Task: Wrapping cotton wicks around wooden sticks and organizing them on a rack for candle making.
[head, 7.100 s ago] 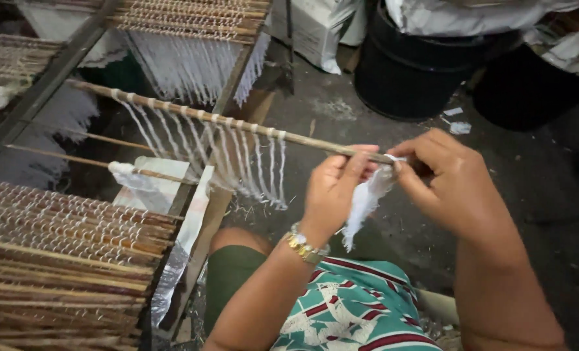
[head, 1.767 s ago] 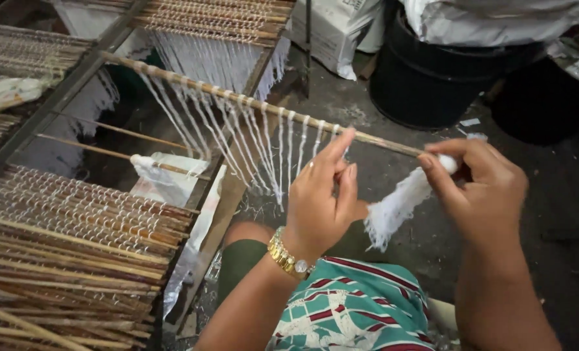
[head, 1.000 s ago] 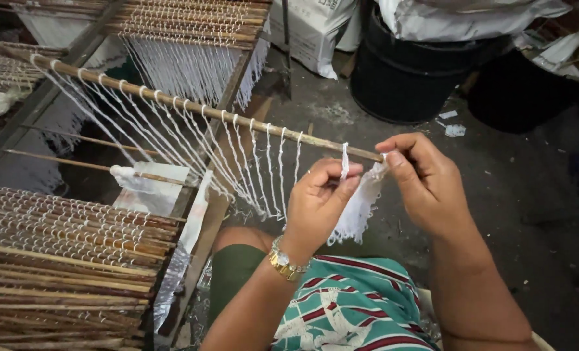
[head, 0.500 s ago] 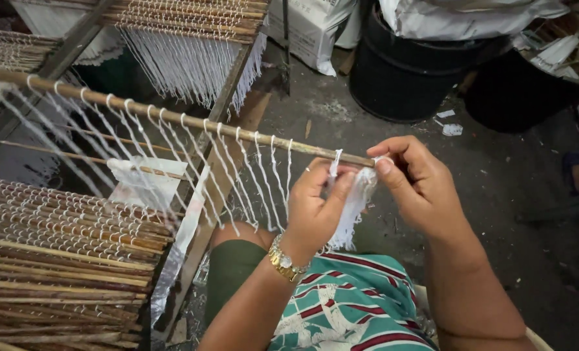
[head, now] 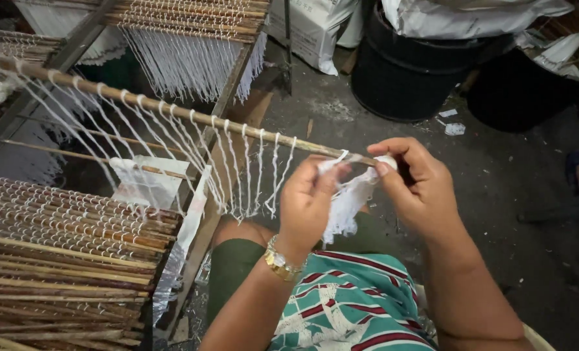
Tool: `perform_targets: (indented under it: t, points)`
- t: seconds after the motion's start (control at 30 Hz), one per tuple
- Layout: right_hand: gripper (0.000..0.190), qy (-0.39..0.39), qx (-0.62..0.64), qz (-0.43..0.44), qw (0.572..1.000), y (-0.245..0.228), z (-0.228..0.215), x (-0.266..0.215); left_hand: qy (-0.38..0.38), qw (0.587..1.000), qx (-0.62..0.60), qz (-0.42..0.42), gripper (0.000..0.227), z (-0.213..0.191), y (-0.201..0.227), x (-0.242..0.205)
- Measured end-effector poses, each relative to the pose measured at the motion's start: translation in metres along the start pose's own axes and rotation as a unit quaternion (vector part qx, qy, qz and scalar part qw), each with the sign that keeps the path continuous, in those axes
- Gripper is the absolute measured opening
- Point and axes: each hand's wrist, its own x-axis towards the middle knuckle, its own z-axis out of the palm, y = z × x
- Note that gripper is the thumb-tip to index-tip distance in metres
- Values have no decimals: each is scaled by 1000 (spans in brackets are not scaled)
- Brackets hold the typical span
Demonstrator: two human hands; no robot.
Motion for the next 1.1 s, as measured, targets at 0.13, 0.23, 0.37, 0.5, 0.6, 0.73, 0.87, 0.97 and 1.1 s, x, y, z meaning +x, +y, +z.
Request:
perform_targets:
  t: [0.13, 0.23, 0.37, 0.5, 0.6, 0.73, 0.87, 0.97, 1.1]
  points:
    - [25, 1, 7, 8, 1000, -1, 2, 4, -26, 982, -167, -83, 20, 1, -12, -1]
    - [19, 6, -46, -22, 999, -2, 8, 5, -35, 984, -154, -83, 34, 2, -4, -1]
    - [16, -4, -82, -48, 995, 3, -1, 6, 42, 994, -53, -88, 32, -17, -1, 7]
    - [11, 70, -207, -9, 976, 59, -45, -1, 105, 987, -39, -111, 33, -69, 1, 15]
    - [27, 192, -295, 134, 926, 150, -101, -8, 220, 969, -31, -111, 18, -78, 41, 8]
    - [22, 264, -406, 106, 869, 214, -145, -43, 265, 961, -73, -36, 16, -94, 60, 5]
    - [34, 118, -325, 353, 870, 174, -79, -30, 220, 969, 95, -58, 42, -94, 84, -2]
    - [23, -141, -236, 394, 877, 204, 15, -46, 194, 976, 88, -34, 46, -88, 82, -4]
    - [18, -472, -292, 136, 821, 241, 162, -112, 182, 983, -1, -21, 20, -89, 70, -5]
